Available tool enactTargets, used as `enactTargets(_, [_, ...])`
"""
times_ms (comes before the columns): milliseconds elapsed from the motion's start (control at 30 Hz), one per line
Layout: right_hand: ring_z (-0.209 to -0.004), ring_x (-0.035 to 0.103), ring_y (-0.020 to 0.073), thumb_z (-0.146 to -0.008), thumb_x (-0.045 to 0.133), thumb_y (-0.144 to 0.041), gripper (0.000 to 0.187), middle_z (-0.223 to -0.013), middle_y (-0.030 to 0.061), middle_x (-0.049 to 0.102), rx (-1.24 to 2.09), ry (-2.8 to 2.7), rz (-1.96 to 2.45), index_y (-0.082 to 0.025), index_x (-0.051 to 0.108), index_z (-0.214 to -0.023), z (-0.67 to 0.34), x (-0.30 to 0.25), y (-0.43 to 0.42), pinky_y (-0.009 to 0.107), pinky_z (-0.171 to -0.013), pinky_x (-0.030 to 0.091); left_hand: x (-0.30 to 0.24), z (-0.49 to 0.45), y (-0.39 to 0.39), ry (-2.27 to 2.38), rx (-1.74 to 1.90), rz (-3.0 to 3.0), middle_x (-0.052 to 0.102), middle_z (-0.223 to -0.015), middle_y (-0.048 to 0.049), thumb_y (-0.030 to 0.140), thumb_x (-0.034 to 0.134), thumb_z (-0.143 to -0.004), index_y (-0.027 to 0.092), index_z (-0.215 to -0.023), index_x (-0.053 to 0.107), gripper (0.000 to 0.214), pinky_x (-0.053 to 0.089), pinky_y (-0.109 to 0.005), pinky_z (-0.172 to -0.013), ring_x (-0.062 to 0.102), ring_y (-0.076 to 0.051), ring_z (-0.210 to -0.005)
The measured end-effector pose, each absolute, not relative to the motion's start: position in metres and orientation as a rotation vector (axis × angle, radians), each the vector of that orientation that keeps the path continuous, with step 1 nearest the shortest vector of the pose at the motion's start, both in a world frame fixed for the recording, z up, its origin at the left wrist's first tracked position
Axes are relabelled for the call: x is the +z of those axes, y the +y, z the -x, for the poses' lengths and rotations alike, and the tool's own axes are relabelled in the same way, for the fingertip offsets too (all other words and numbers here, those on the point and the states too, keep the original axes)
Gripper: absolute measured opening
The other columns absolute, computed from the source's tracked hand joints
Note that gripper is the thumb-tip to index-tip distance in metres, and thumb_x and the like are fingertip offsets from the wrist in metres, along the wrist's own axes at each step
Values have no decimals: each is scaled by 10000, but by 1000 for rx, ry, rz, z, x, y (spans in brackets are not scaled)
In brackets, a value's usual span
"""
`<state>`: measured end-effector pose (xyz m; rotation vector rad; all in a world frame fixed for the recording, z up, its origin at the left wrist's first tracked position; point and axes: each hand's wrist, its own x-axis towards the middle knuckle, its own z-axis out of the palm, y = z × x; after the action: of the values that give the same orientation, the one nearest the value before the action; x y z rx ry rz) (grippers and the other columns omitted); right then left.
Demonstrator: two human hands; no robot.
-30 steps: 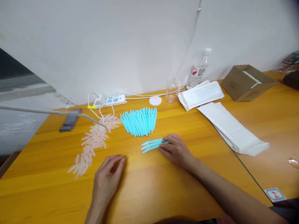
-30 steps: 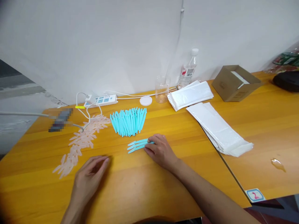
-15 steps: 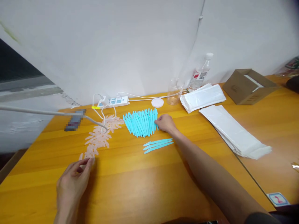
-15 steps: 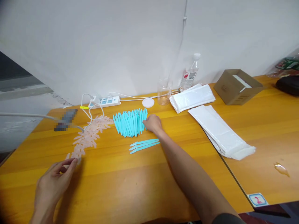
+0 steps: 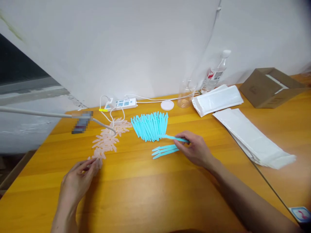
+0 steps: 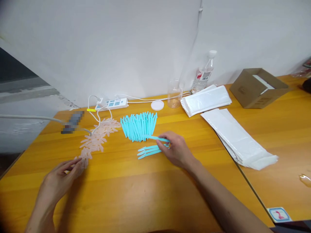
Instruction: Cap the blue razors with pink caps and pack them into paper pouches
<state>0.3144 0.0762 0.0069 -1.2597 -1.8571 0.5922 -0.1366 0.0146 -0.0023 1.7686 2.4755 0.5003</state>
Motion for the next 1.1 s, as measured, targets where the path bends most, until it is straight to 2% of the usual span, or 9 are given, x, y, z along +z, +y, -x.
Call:
enactTargets(100, [-753,606,152,-935,579,-215,69,-838,33,659,614,-1990,1070,-217,647,-930,-311,-2,51,274,-696,478,-2,126,32,2471,316,-1840,724,-1040,-47,520,532,-886,236,-1037,752,390,503,-319,-782,677,-221,-888])
enactTargets(267, [-803,622,170,-930,592,-181,57,-869,51,656,537,-2099,1000,-216,627,-959,-306,-22,31,292,-730,502,-4,107,48,2544,187,-2024,732,-1001,-106,453,500,-899,187,-956,784,393,472,-367,-912,659,-265,-926])
enactTargets(500, [-796,635,177,-943,570,-190,47,-858,59,665,493,-2130,1017,-219,607,-937,-302,-25,29,298,-716,522,10,79,49,2486,22,-1814,760,-1034,-126,420,525,-861,226,-1114,735,382,470,-383,-701,679,-331,-902])
enactTargets(600, [-796,629,175,-949,561,-193,58,-852,58,661,501,-2122,1023,-217,607,-924,-302,-26,29,298,-716,522,13,67,46,2366,231,-1697,759,-963,-117,386,567,-821,198,-1002,735,311,487,-373,-735,684,-307,-892])
enactTargets(733, [-776,617,165,-951,564,-204,58,-847,49,656,530,-2089,1045,-214,615,-925,-302,-26,30,291,-696,508,12,31,26,1782,767,-1297,736,-863,-68,500,669,-795,174,-928,674,352,538,-321,-751,685,-212,-785])
enactTargets(867, [-766,616,151,-950,571,-200,67,-845,37,651,599,-2022,1053,-222,633,-958,-302,-24,30,269,-678,505,5,-14,5,1459,873,-990,740,-845,-87,468,736,-802,133,-965,697,374,542,-272,-711,677,-171,-753])
enactTargets(1100, [-769,622,158,-950,577,-210,60,-846,47,658,607,-2020,1052,-219,634,-936,-302,-25,29,275,-681,516,-2,-43,0,1410,944,-820,762,-855,-85,442,797,-762,138,-909,737,343,532,-238,-697,675,-145,-742])
